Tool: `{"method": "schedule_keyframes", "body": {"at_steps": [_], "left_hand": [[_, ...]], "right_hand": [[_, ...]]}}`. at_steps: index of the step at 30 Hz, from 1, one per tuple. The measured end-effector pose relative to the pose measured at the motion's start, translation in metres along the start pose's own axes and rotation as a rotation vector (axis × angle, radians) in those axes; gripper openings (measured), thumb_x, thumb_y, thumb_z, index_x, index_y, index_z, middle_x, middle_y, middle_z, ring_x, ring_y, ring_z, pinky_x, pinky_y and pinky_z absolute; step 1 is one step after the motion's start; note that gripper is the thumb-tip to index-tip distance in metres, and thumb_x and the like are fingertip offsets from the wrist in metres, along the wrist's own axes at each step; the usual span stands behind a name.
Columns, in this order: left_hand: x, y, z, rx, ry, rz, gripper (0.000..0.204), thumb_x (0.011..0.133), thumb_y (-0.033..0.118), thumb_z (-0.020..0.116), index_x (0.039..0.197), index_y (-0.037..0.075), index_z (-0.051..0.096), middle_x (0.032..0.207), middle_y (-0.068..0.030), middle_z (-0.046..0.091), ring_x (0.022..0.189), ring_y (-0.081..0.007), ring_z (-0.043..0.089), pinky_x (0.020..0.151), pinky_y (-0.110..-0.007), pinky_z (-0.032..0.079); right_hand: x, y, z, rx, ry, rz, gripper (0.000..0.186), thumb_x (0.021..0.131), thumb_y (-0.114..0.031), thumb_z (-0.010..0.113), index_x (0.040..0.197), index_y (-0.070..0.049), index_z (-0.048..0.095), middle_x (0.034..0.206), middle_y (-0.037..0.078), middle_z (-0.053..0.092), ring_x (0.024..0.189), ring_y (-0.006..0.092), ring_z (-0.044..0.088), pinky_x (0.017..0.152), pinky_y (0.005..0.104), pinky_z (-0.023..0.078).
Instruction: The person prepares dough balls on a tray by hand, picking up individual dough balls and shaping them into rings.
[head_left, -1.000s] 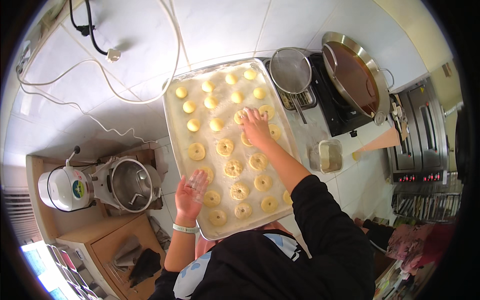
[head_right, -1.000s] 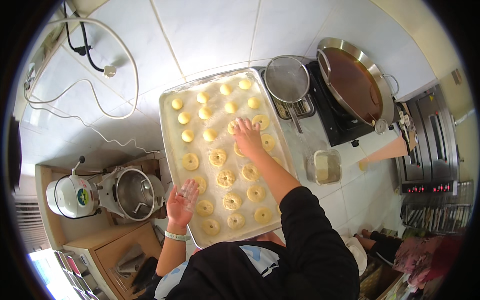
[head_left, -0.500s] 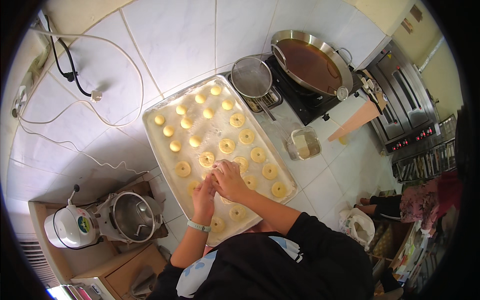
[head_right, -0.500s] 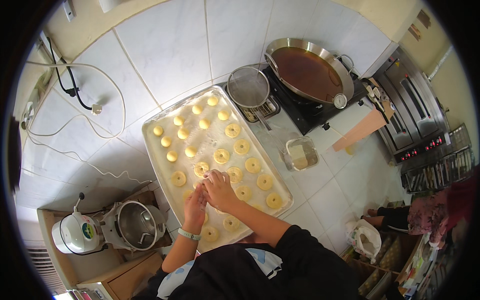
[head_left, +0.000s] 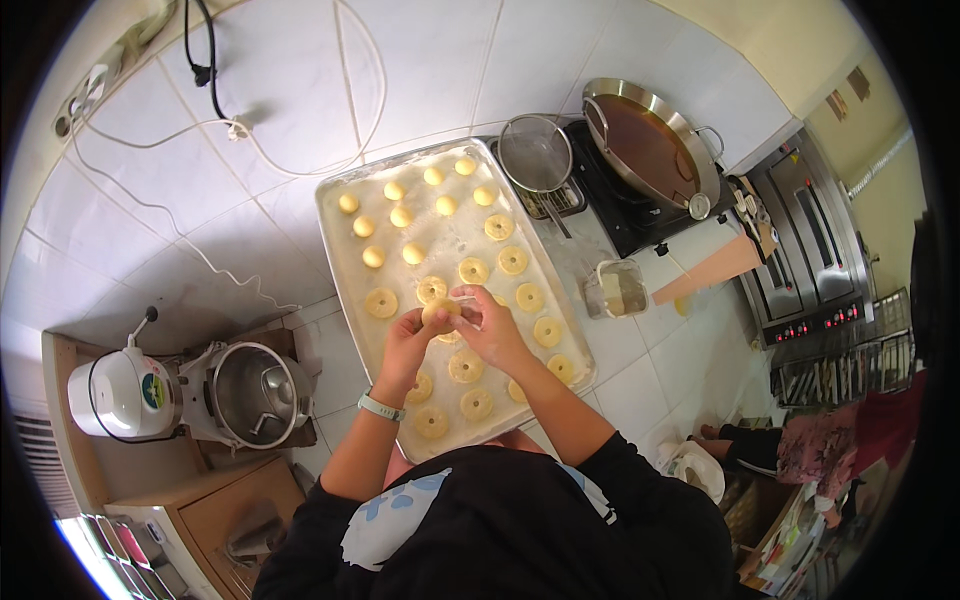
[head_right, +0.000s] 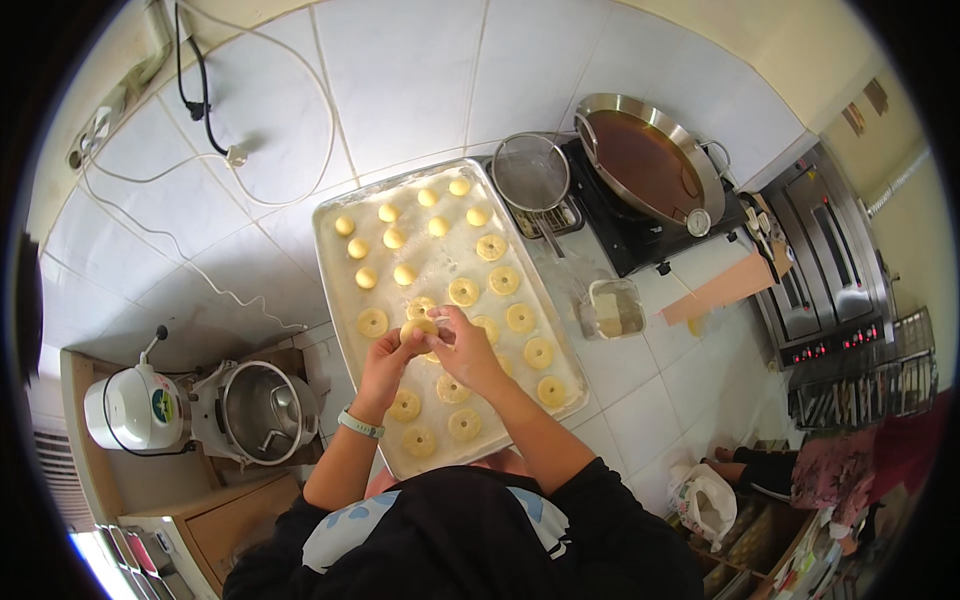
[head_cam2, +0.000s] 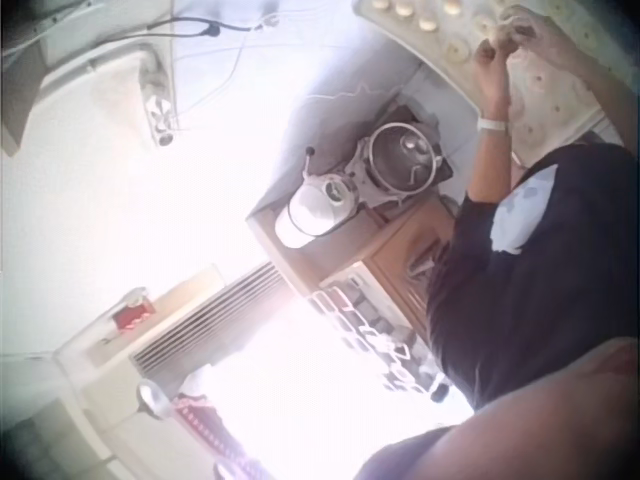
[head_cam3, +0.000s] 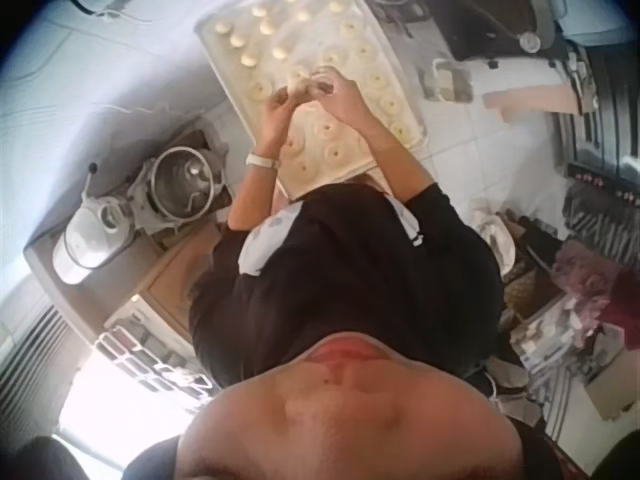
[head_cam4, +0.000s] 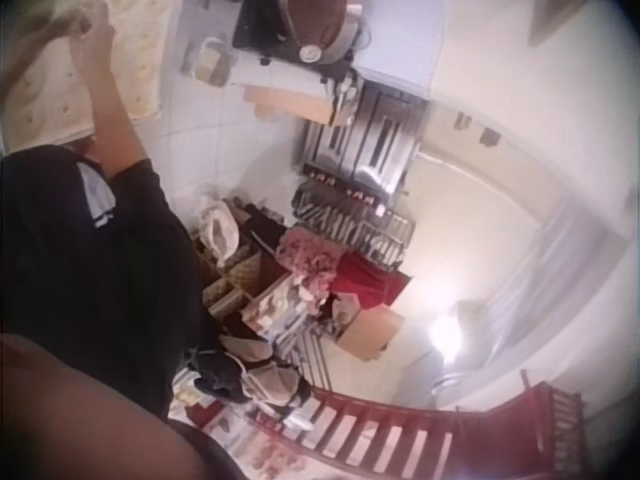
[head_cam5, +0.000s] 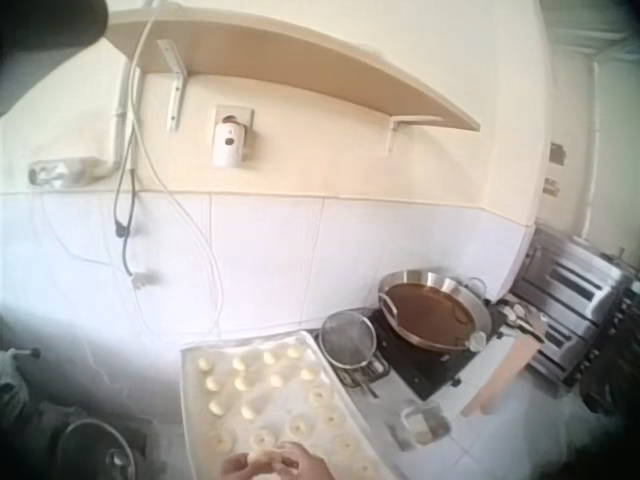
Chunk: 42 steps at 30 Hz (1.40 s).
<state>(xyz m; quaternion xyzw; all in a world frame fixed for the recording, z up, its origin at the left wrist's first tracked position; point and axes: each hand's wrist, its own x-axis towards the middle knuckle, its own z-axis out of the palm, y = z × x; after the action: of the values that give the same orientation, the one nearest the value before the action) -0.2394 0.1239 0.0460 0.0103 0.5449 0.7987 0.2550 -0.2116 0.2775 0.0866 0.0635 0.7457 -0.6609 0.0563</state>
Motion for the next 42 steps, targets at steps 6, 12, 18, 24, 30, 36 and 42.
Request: {"method": "schedule_keyframes", "body": {"at_steps": [6,12,18,24,30,36,42], "left_hand": [[-0.008,0.017,0.006,-0.16,0.08,0.129,0.023,0.083,0.004,0.065,0.105,-0.002,0.06,0.1,-0.0066,0.065,0.09,-0.0111,0.06,0.081,-0.024,0.046],[-0.014,0.02,0.01,-0.242,0.004,0.004,0.031,0.083,0.012,0.068,0.108,-0.003,0.06,0.097,-0.0065,0.065,0.088,-0.0112,0.06,0.077,-0.024,0.047],[-0.02,0.023,0.008,-0.211,0.118,0.001,0.025,0.085,0.013,0.065,0.104,-0.003,0.062,0.091,-0.0057,0.066,0.08,-0.012,0.061,0.076,-0.025,0.048],[-0.022,0.029,0.01,-0.145,0.104,-0.048,0.026,0.085,0.015,0.065,0.103,-0.003,0.062,0.088,-0.0054,0.066,0.079,-0.0124,0.061,0.075,-0.026,0.048],[-0.023,0.021,0.008,-0.21,-0.015,-0.098,0.026,0.085,0.017,0.065,0.103,-0.003,0.063,0.087,-0.006,0.066,0.079,-0.0126,0.061,0.072,-0.025,0.047],[-0.028,0.029,0.017,-0.185,-0.017,-0.164,0.025,0.085,0.017,0.065,0.101,-0.003,0.064,0.087,-0.0057,0.066,0.077,-0.0111,0.061,0.071,-0.023,0.046],[-0.034,0.032,0.014,-0.183,0.065,-0.091,0.03,0.083,0.019,0.067,0.098,-0.006,0.063,0.084,-0.0091,0.067,0.076,-0.0127,0.062,0.07,-0.024,0.049]], "right_hand": [[-0.001,-0.006,-0.001,-0.046,-0.029,-0.192,0.029,0.083,-0.003,0.064,0.111,0.0,0.058,0.11,0.008,0.061,0.096,0.0125,0.06,0.081,0.024,0.049],[-0.001,-0.01,-0.007,0.109,-0.022,-0.05,0.029,0.081,-0.001,0.065,0.11,0.001,0.06,0.103,0.006,0.063,0.089,0.0111,0.061,0.077,0.022,0.049],[-0.006,-0.018,-0.013,0.178,-0.077,-0.014,0.026,0.081,-0.001,0.065,0.107,0.003,0.062,0.099,0.007,0.064,0.084,0.0108,0.061,0.075,0.0216,0.048],[-0.014,-0.013,-0.014,0.169,-0.06,-0.025,0.026,0.081,-0.001,0.064,0.107,0.002,0.063,0.093,0.007,0.065,0.084,0.0103,0.061,0.076,0.0219,0.047],[-0.023,-0.026,-0.01,0.227,-0.076,0.028,0.025,0.082,0.001,0.063,0.107,0.003,0.063,0.092,0.007,0.065,0.084,0.0123,0.061,0.079,0.0229,0.047],[-0.025,-0.017,-0.017,0.206,-0.056,0.068,0.028,0.081,-0.002,0.064,0.109,0.003,0.062,0.096,0.008,0.065,0.086,0.0119,0.062,0.079,0.0227,0.047],[-0.03,-0.022,-0.018,0.235,-0.052,0.095,0.031,0.08,-0.002,0.065,0.11,0.003,0.061,0.098,0.007,0.064,0.088,0.0114,0.06,0.08,0.0233,0.046]]}}
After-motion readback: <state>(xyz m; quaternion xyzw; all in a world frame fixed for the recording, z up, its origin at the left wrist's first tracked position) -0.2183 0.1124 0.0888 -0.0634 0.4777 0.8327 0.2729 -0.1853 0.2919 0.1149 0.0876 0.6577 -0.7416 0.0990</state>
